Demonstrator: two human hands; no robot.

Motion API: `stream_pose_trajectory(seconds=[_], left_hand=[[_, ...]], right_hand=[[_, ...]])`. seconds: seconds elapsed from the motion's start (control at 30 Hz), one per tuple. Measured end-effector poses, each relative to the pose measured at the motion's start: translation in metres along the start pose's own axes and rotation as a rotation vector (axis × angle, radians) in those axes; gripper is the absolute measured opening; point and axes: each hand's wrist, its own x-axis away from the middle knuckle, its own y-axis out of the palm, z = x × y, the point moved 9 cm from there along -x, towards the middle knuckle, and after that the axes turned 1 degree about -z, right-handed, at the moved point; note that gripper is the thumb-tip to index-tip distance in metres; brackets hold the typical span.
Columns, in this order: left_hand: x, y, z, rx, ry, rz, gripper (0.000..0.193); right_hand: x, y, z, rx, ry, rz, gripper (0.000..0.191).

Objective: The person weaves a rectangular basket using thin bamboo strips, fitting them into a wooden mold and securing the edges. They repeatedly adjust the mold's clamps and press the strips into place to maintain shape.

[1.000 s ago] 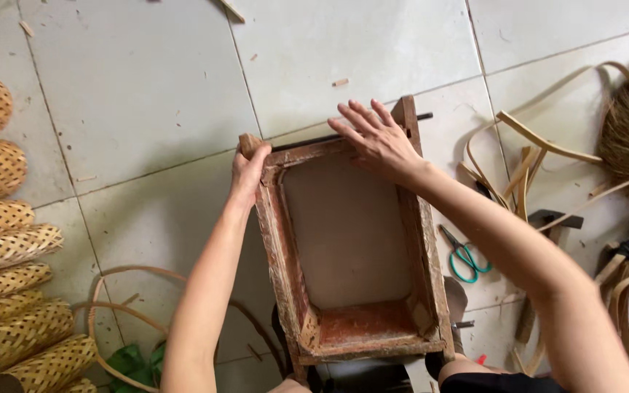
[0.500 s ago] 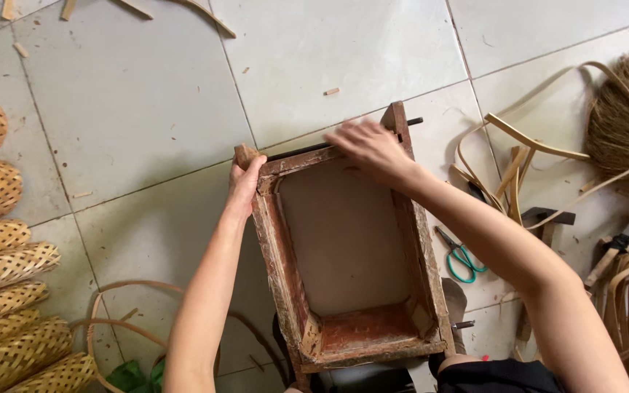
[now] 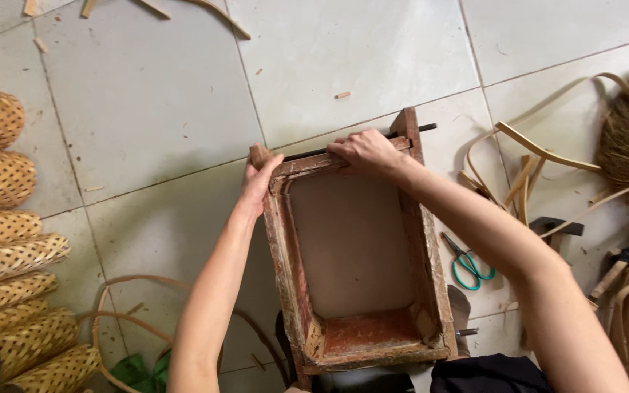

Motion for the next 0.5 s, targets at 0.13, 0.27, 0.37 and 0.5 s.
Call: stream_pose_trajectory(seconds=[0.13,0.27,0.37,0.5], left_hand=[[-0.008,-0.003,-0.003,0.045,0.056,0.023,0.098],[-0.011,-0.013,-0.003,-0.072,0.144,0.09,0.08],[-0.011,-0.012,-0.005,-0.034,0.158,0.065,0.06],[-0.009,-0.01,-0.003,-0.08,0.131,0.077,0.054]], right_hand=[[0.045,-0.034,-0.004,-0.071,-0.032,0.465,0.062],[0.136,-0.025,0.052,-0.63,0.363,0.706,0.107],[0.159,0.017,0.065,-1.047,0.479,0.632,0.108],[0.152,0.037,0.066,-1.071,0.495,0.583,0.106]])
